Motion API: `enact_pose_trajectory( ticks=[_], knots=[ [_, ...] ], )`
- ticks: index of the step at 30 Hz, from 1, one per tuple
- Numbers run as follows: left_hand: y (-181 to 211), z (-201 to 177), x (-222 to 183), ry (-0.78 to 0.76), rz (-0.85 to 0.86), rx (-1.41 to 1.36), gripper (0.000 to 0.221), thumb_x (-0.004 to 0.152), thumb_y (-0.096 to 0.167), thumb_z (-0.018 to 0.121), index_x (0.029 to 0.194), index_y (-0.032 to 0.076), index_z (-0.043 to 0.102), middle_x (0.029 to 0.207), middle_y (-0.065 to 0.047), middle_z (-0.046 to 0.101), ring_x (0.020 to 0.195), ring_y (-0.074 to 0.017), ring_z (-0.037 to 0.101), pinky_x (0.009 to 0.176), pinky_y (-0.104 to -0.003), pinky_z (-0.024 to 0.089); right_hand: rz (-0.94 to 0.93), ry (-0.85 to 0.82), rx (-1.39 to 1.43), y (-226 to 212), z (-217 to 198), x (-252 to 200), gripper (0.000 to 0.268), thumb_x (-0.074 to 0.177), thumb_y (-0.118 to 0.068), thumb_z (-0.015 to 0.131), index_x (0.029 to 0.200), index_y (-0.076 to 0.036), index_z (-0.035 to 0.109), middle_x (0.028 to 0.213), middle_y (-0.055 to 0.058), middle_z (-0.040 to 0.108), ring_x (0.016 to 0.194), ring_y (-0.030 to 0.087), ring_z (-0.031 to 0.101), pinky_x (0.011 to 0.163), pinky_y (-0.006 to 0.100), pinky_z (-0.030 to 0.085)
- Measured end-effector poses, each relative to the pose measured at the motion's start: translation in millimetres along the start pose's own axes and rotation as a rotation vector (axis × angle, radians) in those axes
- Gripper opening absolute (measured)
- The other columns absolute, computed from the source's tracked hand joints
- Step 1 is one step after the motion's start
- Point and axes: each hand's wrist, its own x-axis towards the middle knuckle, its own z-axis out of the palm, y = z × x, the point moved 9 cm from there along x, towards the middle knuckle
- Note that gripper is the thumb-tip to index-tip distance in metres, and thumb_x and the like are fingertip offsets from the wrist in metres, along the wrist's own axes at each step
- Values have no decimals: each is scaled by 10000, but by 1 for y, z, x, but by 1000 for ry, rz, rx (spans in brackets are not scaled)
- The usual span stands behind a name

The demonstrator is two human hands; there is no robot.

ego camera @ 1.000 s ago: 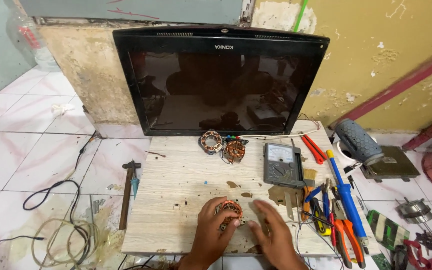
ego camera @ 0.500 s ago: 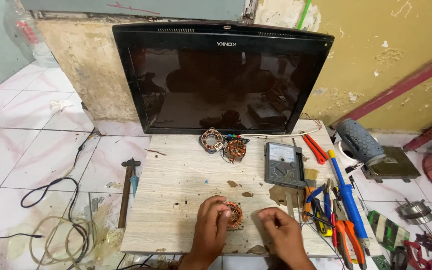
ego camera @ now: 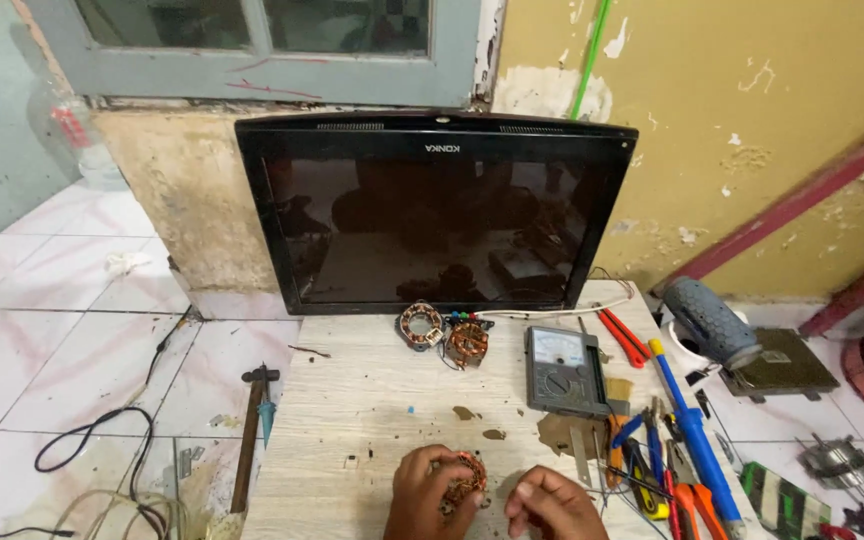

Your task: The person sits on the floor at a low table and works on electric motor stators with copper windings. They pick up a stator, turn it over, and use pliers to pull and trim wire ends from the windings, handling the stators one at a time.

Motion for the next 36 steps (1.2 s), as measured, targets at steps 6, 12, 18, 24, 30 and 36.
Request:
enact_pose_trajectory(
  ticks=[6, 12, 18, 24, 30, 36],
  knots=[
    [42, -26, 5, 73, 32, -64, 67, 844, 180, 746, 871, 122, 729, 1195, -88, 647, 1160, -278, 584, 977, -442, 440, 188, 171, -236, -32, 47, -34, 187, 1006, -57, 663, 1026, 56, 810, 651, 134, 627, 479, 178, 458, 463, 300, 334],
    [18, -26, 6, 86, -185, -59, 165, 904, 246, 687, 876, 105, 768, 1105, -42, 672, 1058, -194, 632, 859, -344, 539, -20, 370, -54, -44, 24, -27, 171, 971, -23, 689, 984, 118, 785, 570, 155, 562, 418, 169, 374, 385, 306, 262],
    [26, -28, 10, 139, -52, -42, 144, 855, 238, 752, 843, 96, 775, 1048, -38, 693, 1055, -235, 626, 898, -371, 506, 35, 286, -238, -32, 41, -29, 203, 951, -87, 719, 981, 67, 847, 560, 102, 581, 474, 162, 447, 433, 291, 330],
    [13, -45, 6, 272, -266, -206, 176, 878, 219, 727, 882, 47, 761, 1002, -44, 682, 898, -175, 666, 802, -302, 535, -133, 343, -213, -42, 31, -22, 216, 927, -91, 730, 1016, 75, 836, 675, 109, 660, 599, 179, 555, 561, 290, 451],
    [1, -25, 2, 153, -284, -187, 152, 862, 250, 786, 871, 102, 818, 1033, -14, 651, 969, -154, 634, 815, -291, 530, -46, 319, -406, -40, 47, -26, 219, 879, -123, 792, 1015, 11, 898, 824, 84, 777, 691, 150, 549, 645, 263, 443],
    [4, -32, 2, 164, -340, -180, 171, 884, 245, 751, 884, 81, 800, 1032, -18, 657, 993, -162, 630, 858, -310, 514, -78, 401, -174, -45, 28, -24, 261, 931, -99, 727, 1084, 79, 841, 778, 137, 717, 682, 196, 571, 625, 296, 460]
  ],
)
